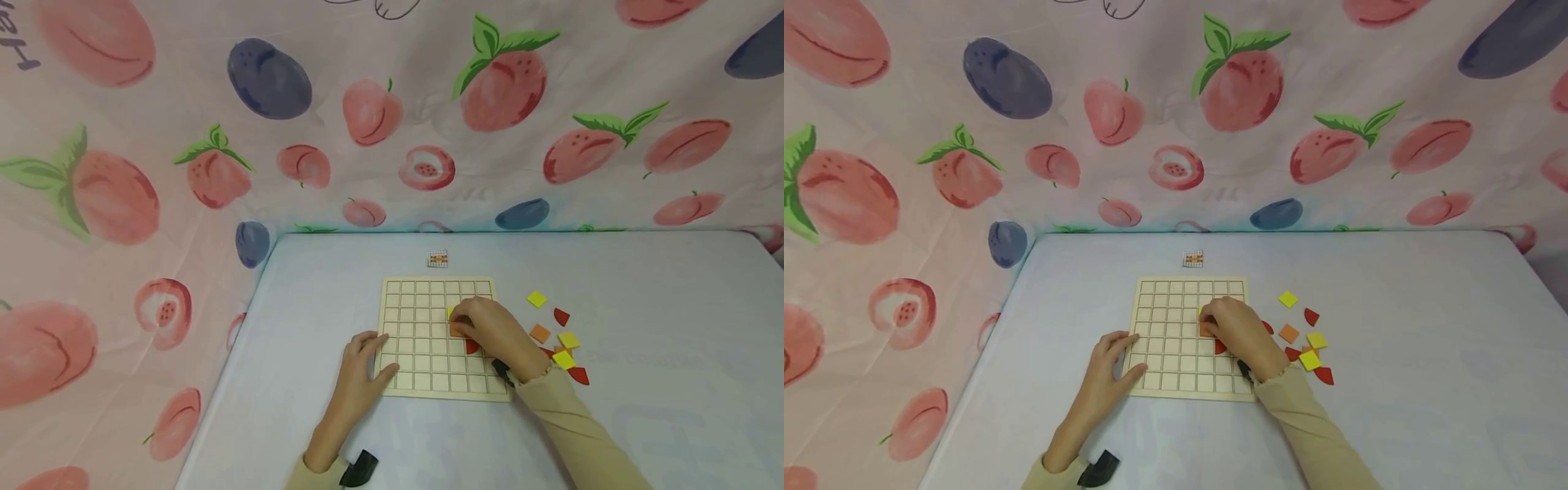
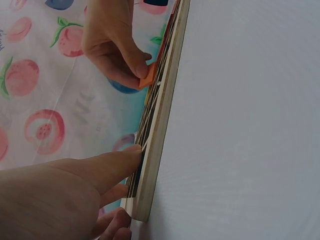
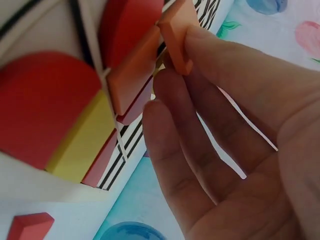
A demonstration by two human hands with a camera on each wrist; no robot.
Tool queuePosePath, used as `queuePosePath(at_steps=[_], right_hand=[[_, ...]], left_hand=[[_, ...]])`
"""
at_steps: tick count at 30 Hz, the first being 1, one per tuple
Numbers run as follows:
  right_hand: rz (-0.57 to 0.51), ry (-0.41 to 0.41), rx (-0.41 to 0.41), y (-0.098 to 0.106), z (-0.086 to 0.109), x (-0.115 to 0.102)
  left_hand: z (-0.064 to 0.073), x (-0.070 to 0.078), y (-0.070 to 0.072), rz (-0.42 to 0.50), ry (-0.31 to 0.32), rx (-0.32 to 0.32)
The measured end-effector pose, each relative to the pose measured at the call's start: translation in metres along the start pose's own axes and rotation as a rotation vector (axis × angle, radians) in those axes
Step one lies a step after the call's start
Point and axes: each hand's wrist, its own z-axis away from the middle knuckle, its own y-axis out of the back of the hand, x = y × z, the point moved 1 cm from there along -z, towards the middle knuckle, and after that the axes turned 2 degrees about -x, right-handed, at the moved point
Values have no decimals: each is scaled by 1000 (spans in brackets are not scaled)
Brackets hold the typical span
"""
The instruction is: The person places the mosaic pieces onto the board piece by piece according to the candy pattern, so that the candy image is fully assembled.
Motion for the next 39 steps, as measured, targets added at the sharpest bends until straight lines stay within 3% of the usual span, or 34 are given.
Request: queuePosePath(at_steps=[21,35,39], right_hand=[[-11,26,-5,-6,1,-1],[71,106,49,0,10,1],[99,91,60,6,15,5]], left_hand=[[3,-3,1,-7,-23,12],[1,-2,-1,-12,-3,3],[1,-1,-1,-19,-5,7]])
